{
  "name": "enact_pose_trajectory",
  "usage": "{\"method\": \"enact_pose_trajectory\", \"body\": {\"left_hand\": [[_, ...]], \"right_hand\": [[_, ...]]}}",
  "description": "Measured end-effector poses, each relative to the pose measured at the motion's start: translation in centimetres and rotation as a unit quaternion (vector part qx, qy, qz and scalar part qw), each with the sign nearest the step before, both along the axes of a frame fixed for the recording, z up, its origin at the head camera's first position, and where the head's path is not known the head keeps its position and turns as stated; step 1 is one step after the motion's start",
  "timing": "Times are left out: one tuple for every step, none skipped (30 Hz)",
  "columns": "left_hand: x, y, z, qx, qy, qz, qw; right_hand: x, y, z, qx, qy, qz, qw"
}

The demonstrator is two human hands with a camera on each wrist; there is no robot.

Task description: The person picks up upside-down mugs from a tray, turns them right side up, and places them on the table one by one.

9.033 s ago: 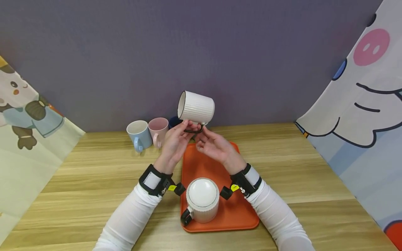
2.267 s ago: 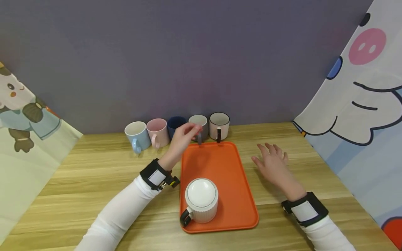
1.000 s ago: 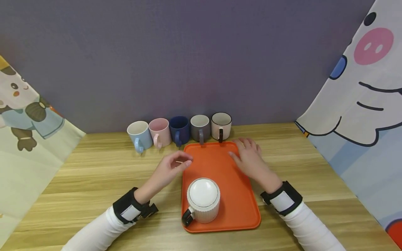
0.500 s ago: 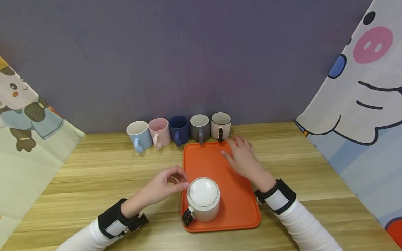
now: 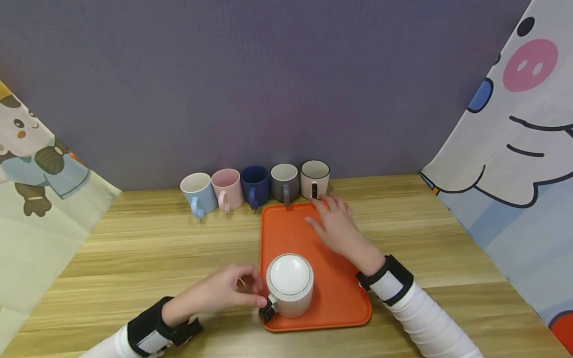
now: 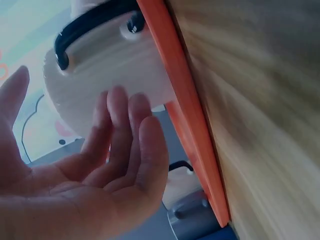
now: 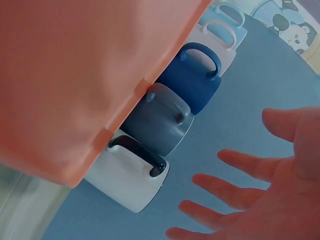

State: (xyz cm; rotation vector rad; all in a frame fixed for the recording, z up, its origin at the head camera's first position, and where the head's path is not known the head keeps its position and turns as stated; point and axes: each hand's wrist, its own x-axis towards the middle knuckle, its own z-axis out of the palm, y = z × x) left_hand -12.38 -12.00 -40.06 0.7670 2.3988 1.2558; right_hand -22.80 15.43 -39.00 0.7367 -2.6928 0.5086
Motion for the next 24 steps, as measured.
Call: {"method": "enact_pose_trajectory", "body": {"left_hand": [[0.2,0.0,0.0,-0.002,-0.003,-0.006,1.0000],[0.4,0.1,0.0,-0.004,-0.005,-0.012,0.9999],[0.6,0.1,0.0,-0.005,-0.007,-0.017,0.9998],[0.7,0.2,0.1,-0.007,-0.009,-0.020,0.9997],[0.9,0.3,0.1,-0.007,-0.011,-0.021,0.9997],[1.0,0.4,0.1,-0.008,-0.013,-0.023,0.9996],[1.1,0.5,0.1,-0.010,-0.013,-0.025,0.9996],[1.2,0.6,0.1,-0.010,-0.015,-0.026,0.9995],[1.3,0.7,0.0,-0.011,-0.015,-0.026,0.9995],[1.3,0.8,-0.1,-0.011,-0.016,-0.026,0.9995],[1.4,0.9,-0.2,-0.011,-0.017,-0.025,0.9995],[1.4,0.9,-0.3,-0.009,-0.019,-0.025,0.9995],[1.4,1.0,-0.5,-0.006,-0.021,-0.023,0.9995],[1.4,1.0,-0.6,-0.002,-0.024,-0.020,0.9995],[1.4,1.1,-0.8,0.003,-0.025,-0.016,0.9996],[1.4,1.1,-0.9,0.012,-0.032,-0.013,0.9993],[1.5,1.2,-1.0,0.020,-0.038,-0.010,0.9990],[1.5,1.3,-1.0,0.033,-0.049,-0.009,0.9982],[1.5,1.4,-1.0,0.044,-0.057,-0.007,0.9974],[1.6,1.5,-1.0,0.054,-0.066,-0.007,0.9963],[1.6,1.6,-0.9,0.066,-0.080,-0.005,0.9946],[1.7,1.7,-0.9,0.078,-0.092,-0.004,0.9927],[1.8,1.7,-0.9,0.087,-0.098,-0.004,0.9914],[1.9,1.8,-1.0,0.095,-0.105,-0.004,0.9899]], "right_hand": [[0.0,-0.1,0.0,0.001,-0.002,0.000,1.0000],[0.1,-0.2,0.0,0.001,-0.005,0.000,1.0000],[0.1,-0.2,0.0,0.002,-0.007,0.000,1.0000],[0.1,-0.3,0.0,0.004,-0.009,0.000,1.0000],[0.2,-0.4,0.0,0.005,-0.012,-0.001,0.9999],[0.2,-0.5,0.0,0.005,-0.012,-0.001,0.9999],[0.2,-0.6,0.0,0.006,-0.013,0.000,0.9999],[0.2,-0.7,0.0,0.005,-0.013,0.001,0.9999],[0.3,-0.8,0.0,0.005,-0.012,0.002,0.9999],[0.3,-0.9,0.0,0.005,-0.011,0.003,0.9999],[0.3,-1.0,0.0,0.004,-0.009,0.006,0.9999],[0.3,-1.1,0.0,0.004,-0.007,0.007,0.9999],[0.3,-1.2,0.0,0.005,-0.007,0.009,0.9999],[0.3,-1.2,-0.1,0.005,-0.007,0.010,0.9999],[0.3,-1.3,-0.1,0.006,-0.007,0.011,0.9999],[0.3,-1.3,-0.1,0.007,-0.007,0.012,0.9999],[0.3,-1.3,-0.2,0.008,-0.007,0.012,0.9999],[0.3,-1.3,-0.2,0.009,-0.008,0.011,0.9999],[0.3,-1.4,-0.3,0.009,-0.008,0.011,0.9999],[0.3,-1.4,-0.3,0.009,-0.008,0.010,0.9999],[0.3,-1.4,-0.3,0.010,-0.008,0.010,0.9999],[0.3,-1.4,-0.2,0.011,-0.008,0.009,0.9999],[0.3,-1.4,-0.2,0.011,-0.009,0.009,0.9999],[0.3,-1.4,-0.2,0.013,-0.009,0.008,0.9998]]}}
